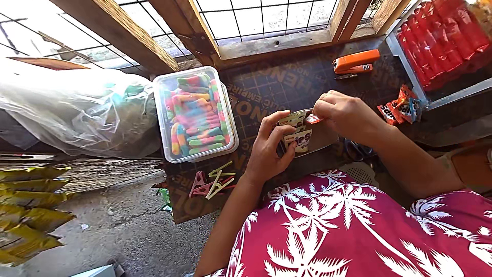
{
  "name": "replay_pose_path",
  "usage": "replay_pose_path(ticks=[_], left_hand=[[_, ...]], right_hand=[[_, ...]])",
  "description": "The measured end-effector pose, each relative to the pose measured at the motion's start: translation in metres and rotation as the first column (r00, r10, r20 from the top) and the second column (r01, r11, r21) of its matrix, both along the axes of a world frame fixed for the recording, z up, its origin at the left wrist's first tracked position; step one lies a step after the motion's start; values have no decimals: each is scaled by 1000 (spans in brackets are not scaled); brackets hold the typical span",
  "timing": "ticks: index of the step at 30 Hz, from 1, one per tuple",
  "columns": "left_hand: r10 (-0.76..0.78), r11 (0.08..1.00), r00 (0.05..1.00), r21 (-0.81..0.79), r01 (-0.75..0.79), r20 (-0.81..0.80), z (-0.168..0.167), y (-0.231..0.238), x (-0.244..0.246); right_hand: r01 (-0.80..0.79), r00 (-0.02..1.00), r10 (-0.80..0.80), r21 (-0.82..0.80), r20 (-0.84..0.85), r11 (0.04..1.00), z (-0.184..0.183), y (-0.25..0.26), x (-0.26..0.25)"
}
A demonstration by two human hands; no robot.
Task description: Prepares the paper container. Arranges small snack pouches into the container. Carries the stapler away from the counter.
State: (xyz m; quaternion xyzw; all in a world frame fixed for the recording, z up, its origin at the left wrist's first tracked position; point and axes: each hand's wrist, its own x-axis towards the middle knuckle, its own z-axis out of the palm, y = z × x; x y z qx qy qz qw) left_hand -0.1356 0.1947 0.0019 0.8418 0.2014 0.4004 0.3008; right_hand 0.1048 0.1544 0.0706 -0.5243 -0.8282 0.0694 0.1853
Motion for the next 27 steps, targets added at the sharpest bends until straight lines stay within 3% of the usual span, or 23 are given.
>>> replay_pose_path(ticks=[10, 16, 18, 22, 27], left_hand=[[-4, 1000, 1000, 1, 4, 14, -2, 1, 1], [-7, 1000, 1000, 1, 7, 9, -3, 1, 0], [19, 1000, 1000, 23, -19, 7, -4, 1, -1], [98, 994, 995, 52, -98, -1, 9, -1, 2], [-38, 992, 992, 119, 52, -119, 45, 16, 22]], right_hand=[[182, 977, -183, 21, 107, 983, -8, 5, -4], [248, 964, -258, -125, -69, 961, 17, -14, 47], [271, 962, -271, -124, 10, 955, 24, -29, 79], [336, 933, -277, -282, 229, 899, 25, -52, 118], [445, 835, -220, -383, 504, 810, 9, -60, 119]])
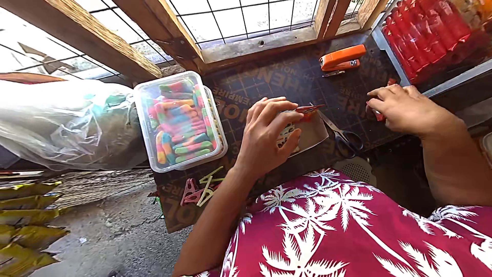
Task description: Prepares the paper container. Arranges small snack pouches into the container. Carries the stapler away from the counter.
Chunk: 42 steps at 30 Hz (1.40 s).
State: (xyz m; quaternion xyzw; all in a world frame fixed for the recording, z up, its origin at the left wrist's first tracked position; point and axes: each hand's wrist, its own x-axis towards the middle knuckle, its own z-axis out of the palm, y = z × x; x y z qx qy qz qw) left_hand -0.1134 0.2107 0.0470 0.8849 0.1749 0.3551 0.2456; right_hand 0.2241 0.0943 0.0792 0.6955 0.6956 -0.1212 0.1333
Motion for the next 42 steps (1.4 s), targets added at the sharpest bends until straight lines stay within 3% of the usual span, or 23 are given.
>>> replay_pose_path(ticks=[3, 8, 13, 17, 22, 28, 33, 42], left_hand=[[-83, 996, 990, 7, 84, -117, 10, 18, 18], [2, 1000, 940, 19, 5, -340, 23, 32, 44], [62, 998, 926, 5, -64, -372, 25, 35, 48], [25, 992, 941, -109, -66, -339, 21, 38, 44], [-17, 969, 954, -239, -57, -298, 15, 40, 42], [-31, 953, 965, -298, -50, -260, 13, 41, 40], [-34, 951, 965, -304, -48, -260, 11, 42, 39], [-49, 953, 970, -301, -26, -240, 10, 41, 38]], right_hand=[[-19, 996, 18, 15, 87, 1000, -16, 3, 2], [-114, 993, 110, 110, 37, 987, -11, 12, 6], [-183, 955, 233, 253, -183, 950, 8, 14, 17], [-93, 861, 288, 427, -419, 900, 25, 13, 6], [3, 831, 345, 625, -435, 781, 35, 19, -47], [-18, 851, 332, 609, -407, 793, 18, 38, -101], [-108, 895, 344, 611, -285, 785, -1, 51, -115], [-156, 827, 425, 575, -369, 803, -7, 49, -122]])
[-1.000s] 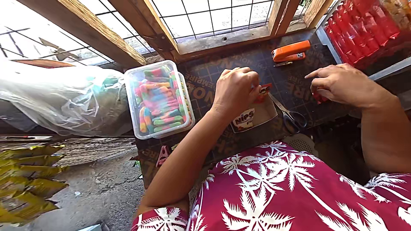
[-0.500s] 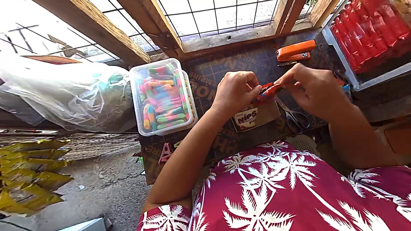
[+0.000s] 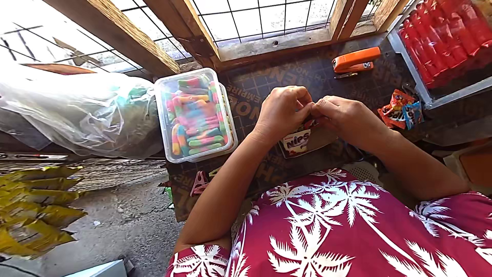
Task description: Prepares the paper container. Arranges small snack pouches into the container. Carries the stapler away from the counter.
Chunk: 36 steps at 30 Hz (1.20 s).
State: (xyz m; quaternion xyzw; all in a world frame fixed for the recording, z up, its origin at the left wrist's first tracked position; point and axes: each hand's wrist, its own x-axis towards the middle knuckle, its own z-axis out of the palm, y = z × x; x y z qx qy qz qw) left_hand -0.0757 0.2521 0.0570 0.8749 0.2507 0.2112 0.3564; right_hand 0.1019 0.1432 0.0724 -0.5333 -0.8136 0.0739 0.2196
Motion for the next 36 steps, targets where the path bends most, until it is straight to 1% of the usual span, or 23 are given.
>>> replay_pose_path(ticks=[2, 4, 6, 7, 9, 11, 12, 16, 19, 21, 23, 25, 28, 31, 33, 35, 36], left_hand=[[5, 1000, 1000, -1, -5, 13, 0, -1, 0], [12, 1000, 999, 12, -12, 45, 0, -4, -1], [25, 999, 998, 31, -27, 54, 3, -8, -4], [33, 998, 998, 45, -36, 59, 4, -11, -5], [39, 997, 997, 65, -44, 69, 8, -18, -10], [46, 995, 994, 86, -54, 99, 11, -23, -17], [51, 994, 992, 91, -62, 117, 13, -25, -21], [69, 992, 986, 96, -84, 149, 16, -27, -31], [63, 991, 986, 107, -80, 156, 14, -27, -29], [55, 991, 987, 113, -72, 148, 13, -29, -25], [41, 991, 988, 124, -59, 148, 12, -31, -21], [22, 989, 989, 142, -43, 148, 11, -33, -19], [14, 986, 989, 164, -39, 149, 13, -36, -20], [38, 981, 985, 183, -70, 171, 16, -38, -26], [60, 978, 978, 182, -97, 200, 18, -40, -31], [80, 975, 970, 185, -124, 230, 20, -41, -36], [89, 973, 966, 186, -136, 245, 21, -42, -38]], right_hand=[[53, 998, -53, 8, 33, 999, -3, 1, -1], [124, 986, -128, 43, 105, 991, -5, 4, -1], [154, 976, -163, 70, 146, 986, -4, 5, -1], [158, 977, -166, 64, 138, 985, -3, 4, 1], [180, 981, -178, -17, 79, 983, 7, 1, 12], [244, 970, -242, -100, 32, 964, 21, -4, 35], [292, 956, -289, -118, 40, 949, 27, -8, 51], [496, 867, -479, -146, 136, 856, 45, -32, 112], [591, 804, -556, -188, 211, 784, 48, -53, 141], [569, 821, -522, -265, 230, 778, 45, -64, 150], [501, 865, -452, -325, 219, 802, 33, -68, 153], [436, 898, -380, -329, 221, 838, 17, -65, 151], [419, 895, -316, -353, 313, 837, 7, -57, 140], [379, 897, -255, -332, 361, 864, -4, -47, 137], [328, 924, -225, -337, 311, 883, -5, -42, 144], [230, 967, -180, -326, 179, 917, 3, -38, 153], [185, 981, -158, -291, 114, 939, 11, -37, 153]])
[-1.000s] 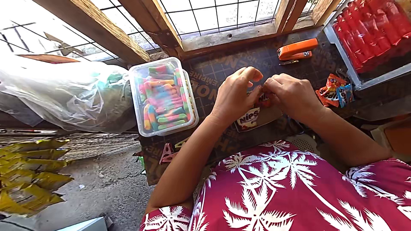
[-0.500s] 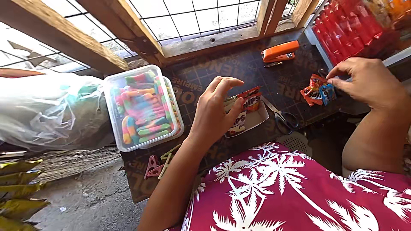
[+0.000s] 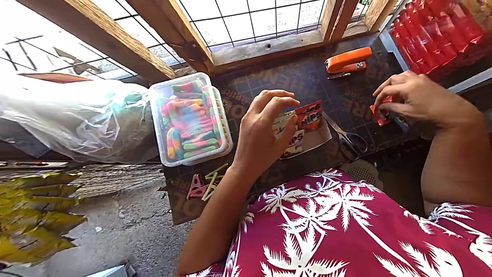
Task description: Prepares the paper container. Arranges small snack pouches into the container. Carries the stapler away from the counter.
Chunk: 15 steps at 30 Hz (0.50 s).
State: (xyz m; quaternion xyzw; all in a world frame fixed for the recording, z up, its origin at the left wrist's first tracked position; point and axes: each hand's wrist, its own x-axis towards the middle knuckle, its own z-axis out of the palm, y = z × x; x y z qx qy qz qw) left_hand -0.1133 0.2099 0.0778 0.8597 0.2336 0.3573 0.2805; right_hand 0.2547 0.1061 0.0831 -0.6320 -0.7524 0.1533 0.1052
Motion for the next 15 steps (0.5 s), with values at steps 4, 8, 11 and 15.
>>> replay_pose_path(ticks=[4, 8, 11, 15], left_hand=[[0, 1000, 999, 14, -1, 48, 0, -7, 0], [-44, 997, 997, 63, 41, 56, -10, -12, 5], [-69, 992, 997, 106, 66, 23, -17, -13, 4], [-90, 985, 996, 144, 90, -6, -20, -15, 1]], right_hand=[[89, 976, -40, 227, -213, 970, 27, 3, -34], [217, 870, -62, 267, -489, 939, 16, 11, -89], [199, 806, -29, 223, -592, 954, 0, 15, -118], [212, 736, -77, 121, -672, 970, -19, 16, -133]])
